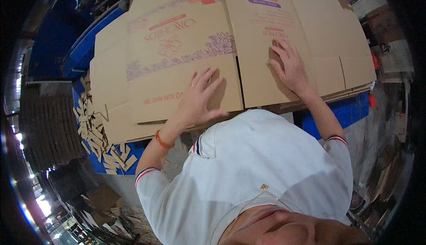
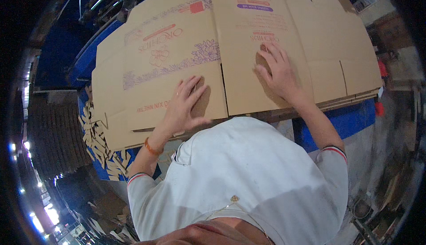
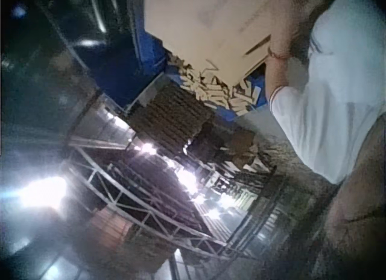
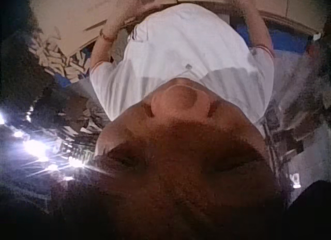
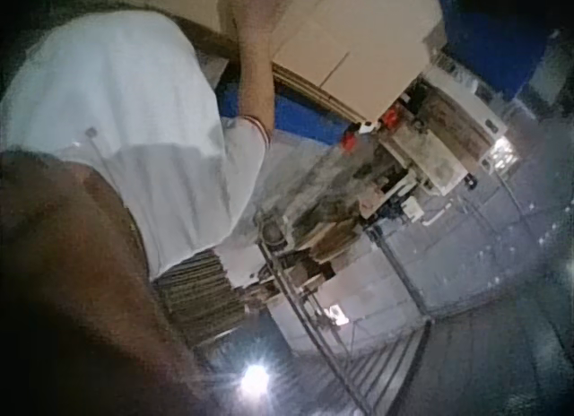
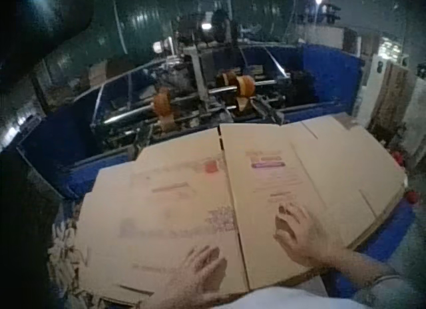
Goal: The person repeatedly picks up flat cardboard sheets, folds them along pre-scored lines to form box shapes, and places them on a conveyor belt. The process is continuous and repetitive, with the person handling each sheet individually.
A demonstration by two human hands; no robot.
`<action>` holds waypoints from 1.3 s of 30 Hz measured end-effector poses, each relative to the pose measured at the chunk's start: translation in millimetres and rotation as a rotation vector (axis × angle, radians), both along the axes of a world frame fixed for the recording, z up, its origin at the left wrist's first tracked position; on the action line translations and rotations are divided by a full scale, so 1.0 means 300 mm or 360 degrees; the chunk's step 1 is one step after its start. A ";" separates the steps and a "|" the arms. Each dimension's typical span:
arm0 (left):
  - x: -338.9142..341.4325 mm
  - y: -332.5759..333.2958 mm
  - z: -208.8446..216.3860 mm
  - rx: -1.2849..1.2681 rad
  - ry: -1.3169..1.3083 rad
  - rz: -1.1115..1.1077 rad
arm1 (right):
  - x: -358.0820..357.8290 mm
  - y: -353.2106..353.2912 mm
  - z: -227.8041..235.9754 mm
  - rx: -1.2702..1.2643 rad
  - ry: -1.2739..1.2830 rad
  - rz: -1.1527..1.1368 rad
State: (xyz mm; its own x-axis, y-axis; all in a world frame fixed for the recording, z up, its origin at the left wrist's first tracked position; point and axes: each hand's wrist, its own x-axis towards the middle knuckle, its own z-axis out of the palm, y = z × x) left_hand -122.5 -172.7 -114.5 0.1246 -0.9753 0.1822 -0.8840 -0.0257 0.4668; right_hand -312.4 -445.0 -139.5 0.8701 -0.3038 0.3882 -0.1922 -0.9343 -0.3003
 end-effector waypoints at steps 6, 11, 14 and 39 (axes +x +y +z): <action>-0.054 0.109 -0.013 0.0197 -0.0452 0.0229 | -0.185 0.173 0.099 -0.0025 0.0391 0.0158; -0.030 0.092 -0.062 -0.0061 -0.0442 0.0137 | -0.195 0.135 -0.001 -0.0332 0.0210 -0.0054; -0.021 0.081 -0.047 -0.0020 -0.0309 0.0088 | -0.217 0.071 -0.032 -0.0400 0.0174 0.0075; -0.061 -0.012 -0.091 -0.0176 -0.0581 0.0171 | -0.147 -0.001 -0.052 -0.0301 -0.0094 -0.0076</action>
